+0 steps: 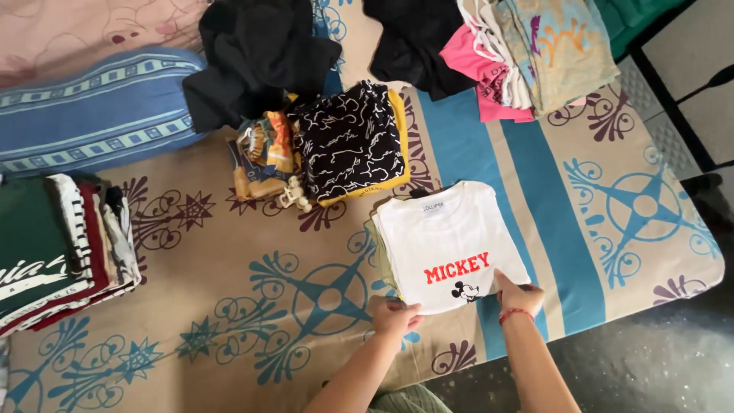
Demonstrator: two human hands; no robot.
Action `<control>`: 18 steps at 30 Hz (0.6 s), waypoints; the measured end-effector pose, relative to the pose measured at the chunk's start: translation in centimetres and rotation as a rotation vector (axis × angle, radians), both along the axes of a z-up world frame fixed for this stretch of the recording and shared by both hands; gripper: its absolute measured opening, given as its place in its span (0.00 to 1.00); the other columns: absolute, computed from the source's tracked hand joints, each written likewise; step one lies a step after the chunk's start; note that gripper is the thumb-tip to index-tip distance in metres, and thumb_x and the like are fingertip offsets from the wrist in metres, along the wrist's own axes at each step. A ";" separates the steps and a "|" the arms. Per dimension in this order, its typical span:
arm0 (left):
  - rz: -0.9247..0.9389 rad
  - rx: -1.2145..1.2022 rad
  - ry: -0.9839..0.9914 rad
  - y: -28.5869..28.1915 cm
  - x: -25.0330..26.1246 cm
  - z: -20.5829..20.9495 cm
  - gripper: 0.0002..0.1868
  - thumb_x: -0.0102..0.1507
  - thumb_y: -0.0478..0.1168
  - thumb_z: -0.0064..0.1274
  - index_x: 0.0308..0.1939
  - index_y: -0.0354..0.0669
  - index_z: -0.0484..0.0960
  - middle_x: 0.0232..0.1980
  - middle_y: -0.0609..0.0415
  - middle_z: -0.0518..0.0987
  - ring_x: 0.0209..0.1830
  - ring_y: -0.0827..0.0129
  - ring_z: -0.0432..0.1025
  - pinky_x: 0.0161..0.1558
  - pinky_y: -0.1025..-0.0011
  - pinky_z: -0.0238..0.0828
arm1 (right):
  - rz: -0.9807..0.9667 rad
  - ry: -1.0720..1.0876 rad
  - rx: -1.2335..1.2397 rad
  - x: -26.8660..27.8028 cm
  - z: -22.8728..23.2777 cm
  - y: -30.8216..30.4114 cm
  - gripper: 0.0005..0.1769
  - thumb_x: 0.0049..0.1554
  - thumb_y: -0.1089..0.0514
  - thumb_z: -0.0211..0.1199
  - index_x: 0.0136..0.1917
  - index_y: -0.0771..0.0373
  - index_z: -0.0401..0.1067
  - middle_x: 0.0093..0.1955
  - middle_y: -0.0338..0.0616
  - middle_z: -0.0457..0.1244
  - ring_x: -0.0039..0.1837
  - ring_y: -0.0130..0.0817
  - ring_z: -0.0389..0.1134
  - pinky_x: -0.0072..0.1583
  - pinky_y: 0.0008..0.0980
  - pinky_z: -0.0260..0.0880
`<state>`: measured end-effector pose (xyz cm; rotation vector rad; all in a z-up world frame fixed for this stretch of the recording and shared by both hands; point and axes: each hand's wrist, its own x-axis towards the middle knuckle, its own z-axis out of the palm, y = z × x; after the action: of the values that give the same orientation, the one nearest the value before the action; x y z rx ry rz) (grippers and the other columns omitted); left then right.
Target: Folding t-shirts on a bed and placing them in a closet
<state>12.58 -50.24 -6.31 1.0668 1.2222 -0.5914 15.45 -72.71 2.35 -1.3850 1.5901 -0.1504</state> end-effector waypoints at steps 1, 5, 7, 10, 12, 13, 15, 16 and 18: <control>0.005 0.004 0.001 0.1 -0.1 0.8 0.25 0.52 0.25 0.73 0.37 0.38 0.67 0.42 0.32 0.82 0.30 0.50 0.82 0.39 0.56 0.88 | 0.005 0.001 0.004 -0.3 -0.6 0.1 0.33 0.44 0.53 0.82 0.39 0.58 0.54 0.30 0.40 0.53 0.28 0.29 0.52 0.30 0.39 0.55; -0.112 -0.091 0.060 0.7 0.3 9.9 0.18 0.62 0.32 0.65 0.47 0.36 0.70 0.41 0.39 0.82 0.37 0.59 0.82 0.44 0.67 0.88 | -0.048 -0.106 0.170 -0.7 -2.5 0.1 0.21 0.45 0.51 0.81 0.42 0.58 0.70 0.39 0.40 0.63 0.37 0.33 0.60 0.36 0.33 0.64; -0.261 -0.121 0.128 0.6 -0.3 12.5 0.18 0.68 0.39 0.60 0.56 0.31 0.75 0.47 0.44 0.82 0.42 0.64 0.83 0.43 0.76 0.88 | -0.098 -0.208 0.309 -0.6 -2.6 -0.2 0.20 0.46 0.58 0.78 0.45 0.58 0.68 0.44 0.40 0.63 0.41 0.34 0.64 0.36 0.30 0.65; -0.339 -0.356 0.127 -0.4 -1.5 11.0 0.26 0.69 0.55 0.56 0.53 0.31 0.78 0.48 0.41 0.84 0.48 0.57 0.82 0.52 0.68 0.84 | -0.002 -0.324 0.506 -0.2 -2.0 -0.7 0.07 0.58 0.56 0.64 0.50 0.57 0.71 0.36 0.42 0.59 0.41 0.39 0.61 0.43 0.46 0.63; -0.241 -0.635 0.002 -0.6 -1.8 12.2 0.38 0.68 0.63 0.46 0.68 0.34 0.71 0.63 0.39 0.80 0.63 0.52 0.74 0.68 0.58 0.71 | 0.187 -0.615 0.809 -0.5 -2.1 -1.0 0.22 0.60 0.52 0.55 0.65 0.61 0.70 0.58 0.46 0.69 0.54 0.48 0.71 0.40 0.45 0.71; -0.238 -0.636 0.007 -0.6 -1.1 13.4 0.38 0.68 0.63 0.46 0.68 0.34 0.71 0.63 0.39 0.80 0.63 0.52 0.74 0.68 0.58 0.71 | 0.186 -0.609 0.809 -0.6 0.2 -0.4 0.22 0.60 0.52 0.55 0.65 0.61 0.70 0.58 0.46 0.69 0.54 0.48 0.71 0.40 0.45 0.71; 0.194 -0.659 -0.038 -0.5 0.6 15.8 0.44 0.60 0.69 0.47 0.71 0.43 0.70 0.68 0.35 0.77 0.69 0.45 0.70 0.70 0.46 0.64 | 0.179 -0.779 0.917 -0.3 4.9 0.8 0.27 0.57 0.56 0.58 0.70 0.55 0.67 0.64 0.48 0.69 0.61 0.51 0.71 0.46 0.50 0.76; 0.196 -0.660 -0.038 0.1 1.1 14.6 0.44 0.60 0.69 0.47 0.71 0.43 0.70 0.68 0.35 0.77 0.69 0.45 0.70 0.70 0.46 0.64 | 0.181 -0.778 0.916 -0.4 5.2 0.9 0.27 0.57 0.56 0.58 0.70 0.55 0.67 0.64 0.48 0.69 0.61 0.51 0.71 0.46 0.50 0.76; 0.319 -1.039 -0.480 1.3 2.0 12.4 0.52 0.59 0.75 0.32 0.76 0.42 0.61 0.75 0.33 0.66 0.74 0.38 0.60 0.70 0.43 0.62 | 0.268 -0.993 1.125 -0.5 6.0 1.0 0.34 0.56 0.58 0.61 0.76 0.57 0.60 0.72 0.52 0.64 0.68 0.54 0.67 0.57 0.56 0.74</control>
<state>14.60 -48.98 6.06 0.1003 0.4964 -0.5636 14.93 -71.69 8.34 -0.4355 0.4374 0.1871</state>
